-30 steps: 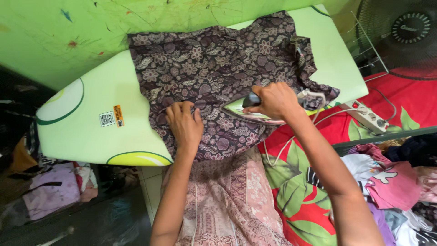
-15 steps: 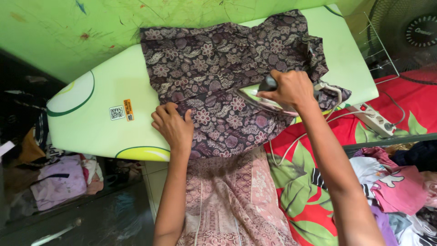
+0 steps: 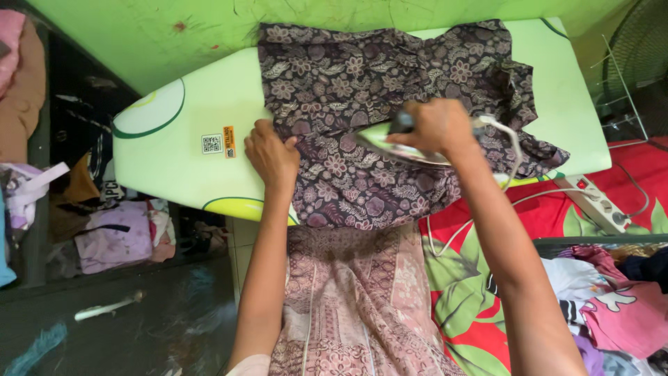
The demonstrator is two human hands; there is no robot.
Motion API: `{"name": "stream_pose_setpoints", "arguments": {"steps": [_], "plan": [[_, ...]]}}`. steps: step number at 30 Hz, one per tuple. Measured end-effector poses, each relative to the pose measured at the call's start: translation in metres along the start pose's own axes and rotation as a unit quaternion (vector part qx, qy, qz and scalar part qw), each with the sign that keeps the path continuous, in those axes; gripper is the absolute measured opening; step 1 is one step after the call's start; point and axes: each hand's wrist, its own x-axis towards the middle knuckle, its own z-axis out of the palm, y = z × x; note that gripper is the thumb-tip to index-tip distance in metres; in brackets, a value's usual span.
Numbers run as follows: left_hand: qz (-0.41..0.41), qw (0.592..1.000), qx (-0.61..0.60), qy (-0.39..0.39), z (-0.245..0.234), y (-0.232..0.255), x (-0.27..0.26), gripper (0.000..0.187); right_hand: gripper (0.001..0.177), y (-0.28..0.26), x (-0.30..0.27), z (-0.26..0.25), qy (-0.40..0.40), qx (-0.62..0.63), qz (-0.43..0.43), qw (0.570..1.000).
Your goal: The person irons a dark floral-patterned dress on an ironing board, smoothing and folding it before placing it aside. Then the person irons a pink Minnie Mouse t-shirt, smoothing the front and sleeves before folding it.
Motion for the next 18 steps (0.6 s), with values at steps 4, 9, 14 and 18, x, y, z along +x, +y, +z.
{"name": "stream_pose_setpoints", "arguments": {"steps": [4, 9, 14, 18], "plan": [[0.009, 0.999, 0.007, -0.039, 0.013, -0.018, 0.010, 0.024, 0.069, 0.030, -0.019, -0.003, 0.027, 0.004, 0.053, 0.998], [-0.021, 0.997, -0.076, -0.026, 0.022, -0.032, 0.011, 0.015, 0.070, -0.006, -0.002, -0.005, 0.005, 0.009, 0.029, 1.000], [-0.007, 0.988, -0.151, -0.031, 0.014, -0.041, 0.008, 0.016, 0.064, -0.078, 0.023, -0.013, 0.022, 0.060, -0.060, 0.996], [0.016, 0.978, -0.206, -0.034, 0.000, -0.037, -0.002, 0.022, 0.062, -0.117, 0.036, -0.019, 0.080, 0.092, -0.080, 0.989]]}}
